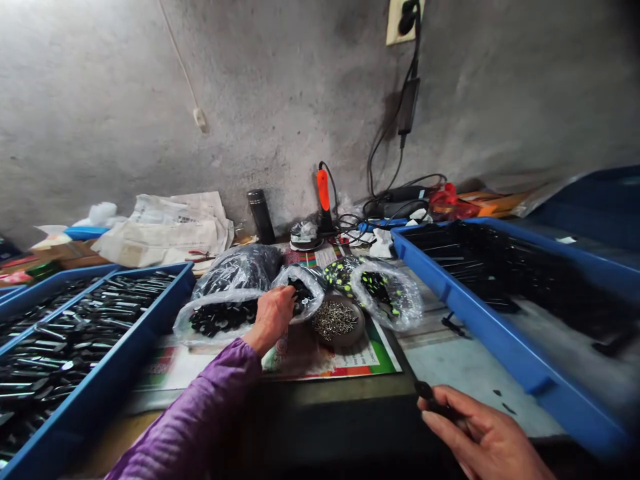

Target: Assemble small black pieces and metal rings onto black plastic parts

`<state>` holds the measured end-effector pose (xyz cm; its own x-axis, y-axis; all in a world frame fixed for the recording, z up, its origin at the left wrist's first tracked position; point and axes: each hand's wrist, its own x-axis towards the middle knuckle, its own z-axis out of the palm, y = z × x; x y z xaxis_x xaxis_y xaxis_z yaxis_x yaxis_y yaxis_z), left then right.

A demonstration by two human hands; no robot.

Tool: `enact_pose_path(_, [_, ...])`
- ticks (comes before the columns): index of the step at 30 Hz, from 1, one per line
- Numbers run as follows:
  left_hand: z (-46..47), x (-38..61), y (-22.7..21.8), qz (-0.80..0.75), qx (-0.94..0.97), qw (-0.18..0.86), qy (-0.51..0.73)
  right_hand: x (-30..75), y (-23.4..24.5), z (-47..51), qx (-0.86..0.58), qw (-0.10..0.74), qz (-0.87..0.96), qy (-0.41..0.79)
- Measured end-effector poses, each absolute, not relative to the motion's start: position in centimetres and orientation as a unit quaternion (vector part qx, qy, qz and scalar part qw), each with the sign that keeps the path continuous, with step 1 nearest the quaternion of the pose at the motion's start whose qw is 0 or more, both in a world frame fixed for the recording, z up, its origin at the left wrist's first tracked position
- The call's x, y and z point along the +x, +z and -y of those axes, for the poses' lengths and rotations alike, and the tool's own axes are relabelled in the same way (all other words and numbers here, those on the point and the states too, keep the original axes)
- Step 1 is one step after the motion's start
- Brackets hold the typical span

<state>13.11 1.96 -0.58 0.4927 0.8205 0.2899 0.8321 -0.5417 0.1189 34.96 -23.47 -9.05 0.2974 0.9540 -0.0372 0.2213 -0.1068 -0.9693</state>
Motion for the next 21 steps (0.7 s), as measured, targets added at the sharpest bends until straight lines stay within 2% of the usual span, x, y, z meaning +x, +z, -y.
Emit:
enact_pose_path(6, [2.7, 12.0, 1.3, 0.452, -0.844, -0.104, -0.268, 33.9, -6.8, 23.8, -0.655, 0.501, 0.457, 0.334])
enact_pose_path(11, [7.8, 11.1, 0.7, 0.401, -0.831, -0.235, -0.304, 32.8, -6.2, 24.2, -0.626, 0.499, 0.512, 0.312])
enact_pose_path(16, [12.8, 12.1, -0.6, 0.338, -0.75, -0.436, -0.366, 31.1, -5.6, 24.9, -0.591, 0.505, 0.498, 0.385])
enact_pose_path(21, [15.9, 13.2, -1.6, 0.333, -0.659, -0.583, -0.338, 29.7, -4.9, 25.7, -0.556, 0.496, 0.503, 0.439])
